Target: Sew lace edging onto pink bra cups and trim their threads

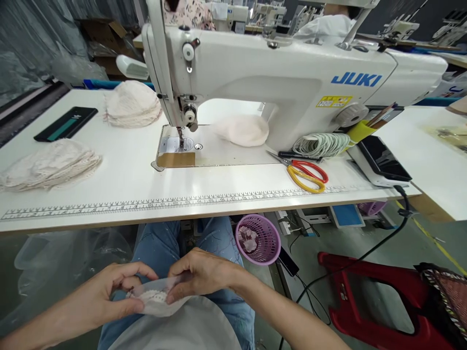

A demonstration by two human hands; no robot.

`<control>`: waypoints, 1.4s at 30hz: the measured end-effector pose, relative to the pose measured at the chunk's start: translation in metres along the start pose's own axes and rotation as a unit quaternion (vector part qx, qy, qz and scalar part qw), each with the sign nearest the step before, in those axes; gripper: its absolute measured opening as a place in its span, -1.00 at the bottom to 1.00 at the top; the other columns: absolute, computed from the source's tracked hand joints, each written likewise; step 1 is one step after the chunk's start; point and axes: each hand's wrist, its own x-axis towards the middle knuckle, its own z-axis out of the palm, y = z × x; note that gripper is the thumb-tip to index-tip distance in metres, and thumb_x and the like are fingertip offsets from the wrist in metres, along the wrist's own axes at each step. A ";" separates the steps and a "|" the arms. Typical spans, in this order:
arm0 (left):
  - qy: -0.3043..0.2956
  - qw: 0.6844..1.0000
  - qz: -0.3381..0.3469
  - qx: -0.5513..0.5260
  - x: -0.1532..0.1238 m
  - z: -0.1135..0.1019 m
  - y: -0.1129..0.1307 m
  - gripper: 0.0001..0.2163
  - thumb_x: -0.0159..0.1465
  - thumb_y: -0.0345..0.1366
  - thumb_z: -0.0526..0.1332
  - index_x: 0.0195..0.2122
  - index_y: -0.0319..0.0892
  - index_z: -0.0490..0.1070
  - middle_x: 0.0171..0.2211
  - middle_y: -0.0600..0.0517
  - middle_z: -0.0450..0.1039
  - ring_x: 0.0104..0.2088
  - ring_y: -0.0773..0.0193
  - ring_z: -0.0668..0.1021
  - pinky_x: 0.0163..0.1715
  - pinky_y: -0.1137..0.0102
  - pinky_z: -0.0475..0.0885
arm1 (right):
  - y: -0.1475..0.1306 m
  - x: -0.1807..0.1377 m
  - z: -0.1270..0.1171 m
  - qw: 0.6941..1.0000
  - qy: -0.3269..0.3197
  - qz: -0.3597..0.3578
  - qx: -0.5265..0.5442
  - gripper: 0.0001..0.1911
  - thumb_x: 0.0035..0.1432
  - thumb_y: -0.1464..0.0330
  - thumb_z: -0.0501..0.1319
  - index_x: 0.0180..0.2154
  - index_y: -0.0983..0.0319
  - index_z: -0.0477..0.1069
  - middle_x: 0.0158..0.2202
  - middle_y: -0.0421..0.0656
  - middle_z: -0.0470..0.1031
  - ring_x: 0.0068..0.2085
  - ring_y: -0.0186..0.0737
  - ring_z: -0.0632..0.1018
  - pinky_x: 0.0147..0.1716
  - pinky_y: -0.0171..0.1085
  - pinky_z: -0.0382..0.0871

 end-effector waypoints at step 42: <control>0.141 0.973 0.075 -0.168 0.018 0.041 -0.027 -0.68 0.08 0.01 0.29 -0.43 -0.17 0.60 -0.48 0.00 0.57 -0.41 0.19 0.49 -0.38 0.46 0.36 | 0.006 -0.023 0.025 0.986 0.160 0.005 -0.055 -0.61 0.04 0.09 0.28 -0.51 0.29 0.34 -0.61 -0.33 0.18 -0.55 -0.45 0.22 -0.60 -0.43 0.02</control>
